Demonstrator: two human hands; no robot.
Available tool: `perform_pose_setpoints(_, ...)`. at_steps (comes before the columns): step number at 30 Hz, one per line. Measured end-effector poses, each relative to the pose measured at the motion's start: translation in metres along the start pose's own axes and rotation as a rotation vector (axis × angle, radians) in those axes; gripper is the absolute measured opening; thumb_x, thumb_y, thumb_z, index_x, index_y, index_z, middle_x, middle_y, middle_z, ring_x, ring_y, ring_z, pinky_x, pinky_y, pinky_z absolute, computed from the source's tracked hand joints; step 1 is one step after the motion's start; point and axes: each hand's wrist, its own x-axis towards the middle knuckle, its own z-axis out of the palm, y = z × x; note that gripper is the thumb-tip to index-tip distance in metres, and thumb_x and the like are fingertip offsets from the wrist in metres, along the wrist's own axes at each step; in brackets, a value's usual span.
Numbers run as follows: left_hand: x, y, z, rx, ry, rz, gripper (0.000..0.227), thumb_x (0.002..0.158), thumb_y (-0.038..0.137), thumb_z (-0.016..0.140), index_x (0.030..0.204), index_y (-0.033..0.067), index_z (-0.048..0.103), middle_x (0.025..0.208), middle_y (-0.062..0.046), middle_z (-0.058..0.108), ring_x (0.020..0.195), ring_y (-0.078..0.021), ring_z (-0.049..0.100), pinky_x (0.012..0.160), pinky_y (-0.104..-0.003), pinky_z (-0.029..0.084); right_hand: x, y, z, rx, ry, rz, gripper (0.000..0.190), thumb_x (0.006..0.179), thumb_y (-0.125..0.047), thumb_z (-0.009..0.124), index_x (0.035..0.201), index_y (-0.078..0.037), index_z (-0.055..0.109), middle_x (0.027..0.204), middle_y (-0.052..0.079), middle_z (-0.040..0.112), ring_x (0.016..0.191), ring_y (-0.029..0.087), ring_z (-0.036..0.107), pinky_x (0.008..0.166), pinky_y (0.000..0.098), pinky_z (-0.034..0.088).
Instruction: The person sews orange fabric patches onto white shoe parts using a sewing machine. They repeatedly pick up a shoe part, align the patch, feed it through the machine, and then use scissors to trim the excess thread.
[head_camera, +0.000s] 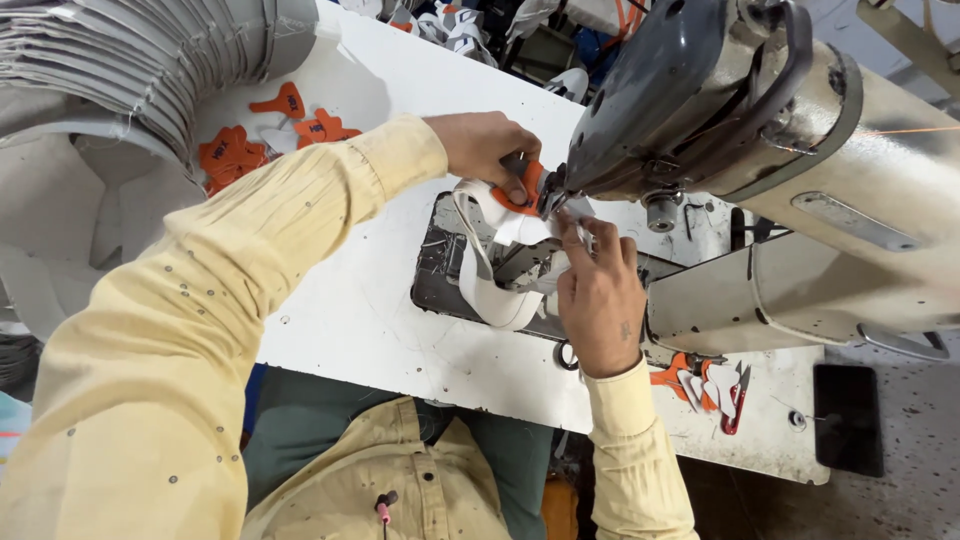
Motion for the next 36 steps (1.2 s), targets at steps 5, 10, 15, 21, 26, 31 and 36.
perform_pose_setpoints(5,-0.004,0.011,-0.006,0.032,-0.017,-0.062,0.049,0.078,0.039,0.085,0.109,0.0035,0.07,0.09,-0.011,0.075,0.078,-0.0262,0.073,0.072,-0.038,0.057,-0.001,0.005,0.002,0.035,-0.024,0.031,0.053,0.079,0.005,0.062,0.13,-0.008,0.067,0.125,0.01,0.061,0.102,0.032,0.058,0.078,0.0429,0.056)
perform_pose_setpoints(10,-0.005,0.013,-0.006,0.048,-0.038,-0.12,0.049,0.08,0.042,0.085,0.108,0.0041,0.071,0.089,-0.011,0.076,0.077,-0.0257,0.072,0.073,-0.038,0.057,0.0,0.002,-0.002,0.074,-0.012,0.016,0.061,0.078,0.007,0.06,0.136,-0.011,0.067,0.125,0.009,0.061,0.102,0.031,0.058,0.081,0.0425,0.055)
perform_pose_setpoints(15,-0.002,0.007,-0.005,0.011,-0.036,-0.095,0.047,0.08,0.041,0.083,0.108,0.0042,0.072,0.09,-0.01,0.076,0.077,-0.0249,0.072,0.072,-0.038,0.056,-0.001,0.004,0.002,0.072,0.004,-0.001,0.062,0.078,0.007,0.06,0.138,-0.011,0.066,0.127,0.01,0.06,0.103,0.032,0.058,0.083,0.0426,0.055)
perform_pose_setpoints(21,-0.014,-0.001,0.01,-0.058,-0.054,-0.093,0.054,0.076,0.045,0.086,0.106,0.0026,0.072,0.092,-0.009,0.075,0.081,-0.0241,0.071,0.074,-0.038,0.056,0.005,0.027,0.017,0.094,0.078,-0.022,0.054,0.083,0.008,0.06,0.132,-0.014,0.069,0.123,0.008,0.065,0.102,0.031,0.063,0.079,0.0403,0.056)
perform_pose_setpoints(26,-0.063,0.054,0.09,-0.887,0.484,-0.321,0.066,0.077,0.035,0.083,0.125,-0.0016,0.057,0.116,-0.015,0.069,0.106,-0.0189,0.062,0.095,-0.033,0.049,0.026,0.089,0.072,0.399,0.015,0.301,0.021,0.098,-0.006,0.058,0.114,-0.012,0.07,0.106,0.006,0.076,0.075,0.028,0.072,0.06,0.0409,0.054)
perform_pose_setpoints(31,-0.067,0.071,0.13,-0.894,0.779,-0.119,0.061,0.093,0.026,0.078,0.134,-0.0043,0.046,0.126,-0.011,0.063,0.117,-0.0156,0.058,0.104,-0.032,0.046,0.037,0.111,0.115,0.34,0.072,0.268,0.016,0.093,-0.008,0.063,0.107,-0.009,0.069,0.098,0.016,0.073,0.084,0.041,0.068,0.068,0.0479,0.053)
perform_pose_setpoints(36,-0.066,0.075,0.126,-1.223,0.727,-0.008,0.052,0.093,0.022,0.075,0.132,-0.001,0.049,0.124,-0.006,0.063,0.113,-0.0116,0.058,0.099,-0.03,0.048,0.041,0.111,0.111,0.162,0.154,0.153,0.021,0.084,-0.008,0.068,0.105,-0.007,0.072,0.104,0.021,0.071,0.094,0.044,0.066,0.075,0.0507,0.054)
